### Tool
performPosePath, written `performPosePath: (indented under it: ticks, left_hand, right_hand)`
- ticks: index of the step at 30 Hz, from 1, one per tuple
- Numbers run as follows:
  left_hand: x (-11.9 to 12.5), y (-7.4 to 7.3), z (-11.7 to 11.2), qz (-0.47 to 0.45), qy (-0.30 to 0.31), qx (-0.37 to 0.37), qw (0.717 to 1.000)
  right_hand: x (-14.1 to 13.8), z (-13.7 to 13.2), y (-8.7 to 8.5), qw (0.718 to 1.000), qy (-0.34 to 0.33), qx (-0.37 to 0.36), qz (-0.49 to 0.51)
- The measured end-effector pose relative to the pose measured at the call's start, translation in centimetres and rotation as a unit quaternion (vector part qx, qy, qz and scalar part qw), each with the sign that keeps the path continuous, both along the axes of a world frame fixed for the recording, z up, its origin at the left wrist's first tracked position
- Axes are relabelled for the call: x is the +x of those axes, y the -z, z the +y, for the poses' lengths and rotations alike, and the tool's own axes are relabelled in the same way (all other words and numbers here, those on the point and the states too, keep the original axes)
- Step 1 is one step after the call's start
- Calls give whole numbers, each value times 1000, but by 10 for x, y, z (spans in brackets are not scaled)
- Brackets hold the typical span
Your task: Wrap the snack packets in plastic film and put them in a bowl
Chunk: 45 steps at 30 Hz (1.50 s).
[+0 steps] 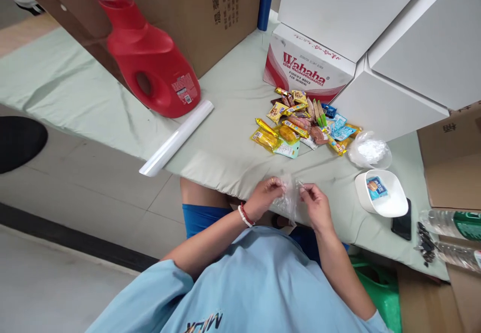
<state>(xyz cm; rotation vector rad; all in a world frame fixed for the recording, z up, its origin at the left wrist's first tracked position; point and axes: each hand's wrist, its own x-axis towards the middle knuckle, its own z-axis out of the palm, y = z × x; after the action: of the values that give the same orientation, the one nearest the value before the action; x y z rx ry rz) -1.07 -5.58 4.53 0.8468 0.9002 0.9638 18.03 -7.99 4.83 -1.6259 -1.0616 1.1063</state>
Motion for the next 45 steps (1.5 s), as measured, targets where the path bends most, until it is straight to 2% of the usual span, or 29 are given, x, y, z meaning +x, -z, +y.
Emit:
performPosePath:
  ticks: [4, 8, 13, 17, 19, 21, 23, 24, 25, 27, 29, 30, 31, 33, 35, 38, 42, 45]
  left_hand:
    - [-31, 4, 25, -30, -67, -88, 993]
    - [-55, 11, 45, 4, -66, -90, 994]
    - [-53, 24, 58, 63, -28, -51, 996]
    - [-45, 32, 59, 83, -11, -28, 996]
    - [-44, 34, 58, 85, -12, -20, 996]
    - [-45, 35, 57, 90, -14, -10, 996]
    - [-45, 36, 55, 99, -12, 5, 995]
    - [-45, 37, 54, 105, -11, 12, 994]
    - [-43, 37, 53, 112, -13, 16, 994]
    - [-39, 38, 51, 128, -29, 18, 991]
    - [-35, 38, 50, 144, -50, 20, 988]
    - [-35, 39, 49, 150, -57, 21, 987]
    - [-35, 39, 49, 153, -60, 22, 986]
    - [-40, 40, 48, 153, -56, 21, 986]
    - [-47, 40, 51, 155, -52, 18, 986]
    - [-57, 40, 59, 158, -48, 21, 986]
    - [-56, 36, 77, 152, -20, 47, 987]
    - [-45, 28, 83, 185, -27, 60, 981]
  right_hand:
    - [33, 11, -8, 995, 87, -23, 41]
    - [72, 9, -13, 994, 104, -15, 18]
    - [104, 5, -2, 995, 85, -18, -49]
    - [124, 8, 6, 981, 54, -29, -182]
    - [127, 8, -1, 966, 46, -10, -254]
    - [118, 7, -16, 941, 71, 54, -327]
    - [94, 5, -32, 911, 98, 140, -375]
    - [78, 5, -37, 905, 86, 173, -378]
    - [60, 6, -39, 910, 48, 188, -366]
    - [24, 11, -34, 929, -89, 170, -316]
    - [-3, 19, -19, 933, -189, 141, -273]
    - [-11, 23, -11, 935, -208, 135, -255]
    - [-13, 26, -4, 940, -205, 135, -236]
    - [-5, 28, 5, 963, -155, 131, -178]
    - [17, 26, 6, 986, -73, 116, -94]
    - [61, 16, -1, 993, 26, 113, 8]
    - [110, -7, -5, 989, 55, 133, 11]
    - [124, -22, -1, 992, 46, 114, -22]
